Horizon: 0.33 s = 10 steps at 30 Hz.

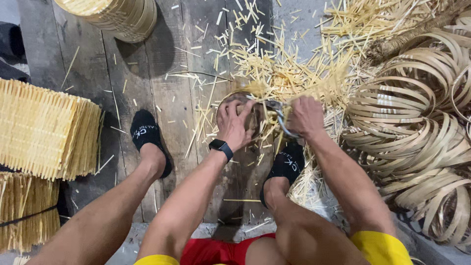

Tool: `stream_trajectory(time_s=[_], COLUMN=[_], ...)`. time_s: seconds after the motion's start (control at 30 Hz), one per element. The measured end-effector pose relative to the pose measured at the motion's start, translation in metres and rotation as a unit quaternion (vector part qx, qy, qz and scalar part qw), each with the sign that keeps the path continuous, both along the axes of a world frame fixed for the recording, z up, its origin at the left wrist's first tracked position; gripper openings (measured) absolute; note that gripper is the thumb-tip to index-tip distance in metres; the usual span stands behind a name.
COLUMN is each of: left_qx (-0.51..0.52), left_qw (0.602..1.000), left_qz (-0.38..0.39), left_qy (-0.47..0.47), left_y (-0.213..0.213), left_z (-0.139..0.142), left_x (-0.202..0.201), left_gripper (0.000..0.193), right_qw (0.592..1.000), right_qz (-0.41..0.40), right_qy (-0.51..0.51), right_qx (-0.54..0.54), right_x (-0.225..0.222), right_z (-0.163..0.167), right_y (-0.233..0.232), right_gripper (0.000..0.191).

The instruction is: The person sits on the floor and repeatedly weaves bamboo strips into a circular mat using a wooden mold and shears. They trim excess strips, stack finished mats, and continue the process with new materials.

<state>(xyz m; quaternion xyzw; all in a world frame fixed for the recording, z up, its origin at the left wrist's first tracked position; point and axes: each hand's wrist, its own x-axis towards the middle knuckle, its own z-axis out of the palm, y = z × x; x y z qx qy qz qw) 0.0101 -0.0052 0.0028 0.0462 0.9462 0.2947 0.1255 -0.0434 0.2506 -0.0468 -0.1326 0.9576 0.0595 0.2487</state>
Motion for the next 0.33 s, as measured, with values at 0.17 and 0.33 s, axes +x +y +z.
stream_trajectory(time_s=[0.17, 0.33], left_qx=[0.001, -0.032], left_qw=[1.0, 0.996], left_qz=[0.009, -0.052], left_qy=[-0.023, -0.06], left_y=[0.002, -0.001], left_z=[0.011, 0.02], left_x=[0.0, -0.01], left_gripper=[0.093, 0.094], right_qw=[0.999, 0.992], right_qz=[0.032, 0.097], right_qy=[0.036, 0.083], right_qx=[-0.014, 0.001], right_x=[0.0, -0.008], right_z=[0.004, 0.01], right_y=[0.023, 0.001], right_gripper=[0.064, 0.064])
